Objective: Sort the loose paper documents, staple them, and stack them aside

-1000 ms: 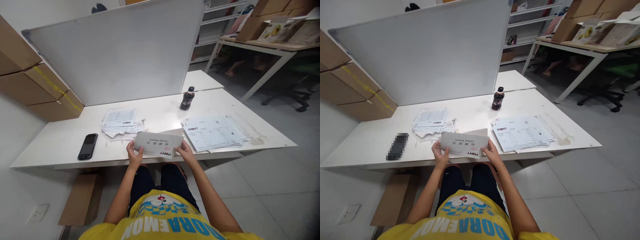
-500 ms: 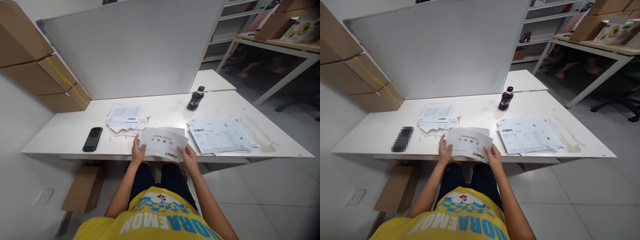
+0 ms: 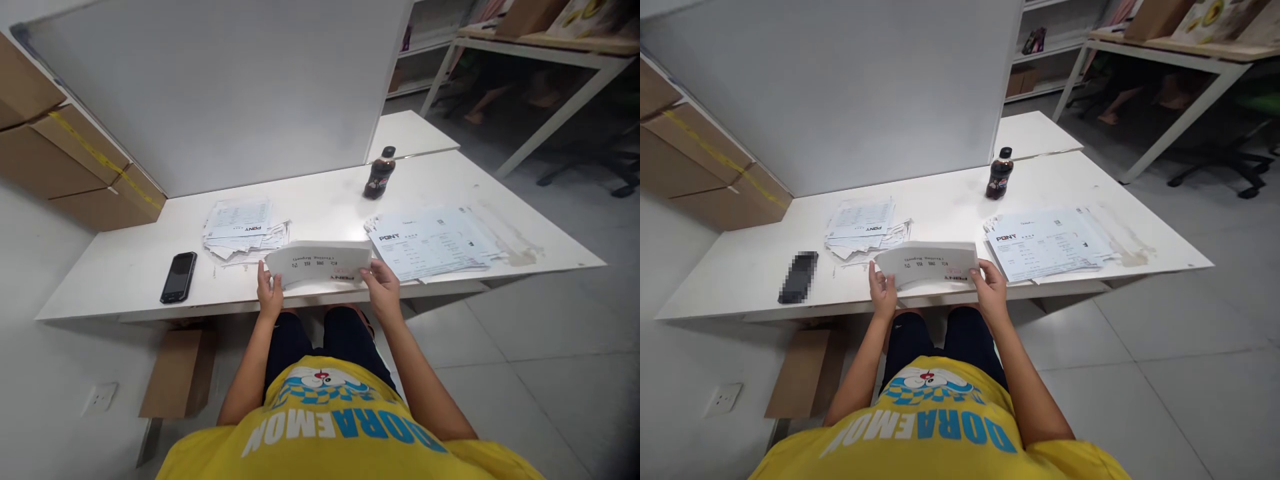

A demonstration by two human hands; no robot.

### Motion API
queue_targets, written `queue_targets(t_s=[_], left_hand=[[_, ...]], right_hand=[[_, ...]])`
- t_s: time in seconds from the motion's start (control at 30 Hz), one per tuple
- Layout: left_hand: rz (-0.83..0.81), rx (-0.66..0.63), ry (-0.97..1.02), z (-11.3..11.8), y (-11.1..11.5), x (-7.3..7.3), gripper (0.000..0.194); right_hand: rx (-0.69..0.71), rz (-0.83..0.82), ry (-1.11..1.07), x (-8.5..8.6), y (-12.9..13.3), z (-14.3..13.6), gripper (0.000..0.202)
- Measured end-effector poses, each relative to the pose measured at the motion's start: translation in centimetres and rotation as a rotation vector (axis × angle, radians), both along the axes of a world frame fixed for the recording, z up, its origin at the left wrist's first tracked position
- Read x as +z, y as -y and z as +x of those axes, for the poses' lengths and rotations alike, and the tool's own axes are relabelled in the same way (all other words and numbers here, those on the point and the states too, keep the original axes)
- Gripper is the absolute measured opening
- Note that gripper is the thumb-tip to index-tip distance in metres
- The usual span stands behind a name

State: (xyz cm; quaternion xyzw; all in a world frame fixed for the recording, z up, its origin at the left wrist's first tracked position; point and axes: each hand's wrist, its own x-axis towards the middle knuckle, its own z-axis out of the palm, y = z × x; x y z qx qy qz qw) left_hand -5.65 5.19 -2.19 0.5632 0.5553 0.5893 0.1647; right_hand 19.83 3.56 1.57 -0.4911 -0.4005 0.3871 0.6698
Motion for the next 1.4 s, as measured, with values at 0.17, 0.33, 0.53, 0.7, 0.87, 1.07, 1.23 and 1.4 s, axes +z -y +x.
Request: queue_targets(t_s=[0.17, 0.33, 0.53, 0.7, 0.87, 1.07, 1.23, 1.4], left_hand=[[0.138, -0.052, 0.016, 0.2, -0.4, 0.3, 0.082], [0.033, -0.121, -0.013, 0.1, -0.4, 1.0, 0.077], [-0.137, -0.203, 0.027, -0.2, -0.6, 1.0, 0.063], [-0.166, -0.199, -0.021, -0.3, -0.3, 0.8, 0.050], [-0.099, -0.200, 0.024, 0.0, 0.1, 2.0, 0.033], [-0.341, -0.206, 0.185, 0.2, -0.7, 3.5, 0.022], [-0.405, -0.228, 0.239, 0.1, -1.4, 3.4, 0.021], [-0.377, -0.162, 0.132, 0.2, -0.8, 3.5, 0.020]], right_hand=[[-0.009, 0.066, 0.017, 0.9, 0.4, -0.3, 0.018], [0.129, -0.025, 0.000, -0.1, -0.3, -0.9, 0.031], [0.125, -0.020, 0.033, -0.4, -0.5, -0.7, 0.027], [0.178, -0.083, 0.089, 0.0, 0.2, -0.5, 0.023], [0.081, -0.142, 0.213, 0.8, 0.6, 3.0, 0.015], [-0.336, -0.339, 0.456, 2.4, -3.1, 14.4, 0.041], [-0.426, -0.549, 0.896, 1.8, -7.7, 19.8, 0.047], [-0.581, -0.267, 1.032, 1.6, -7.3, 19.1, 0.063]])
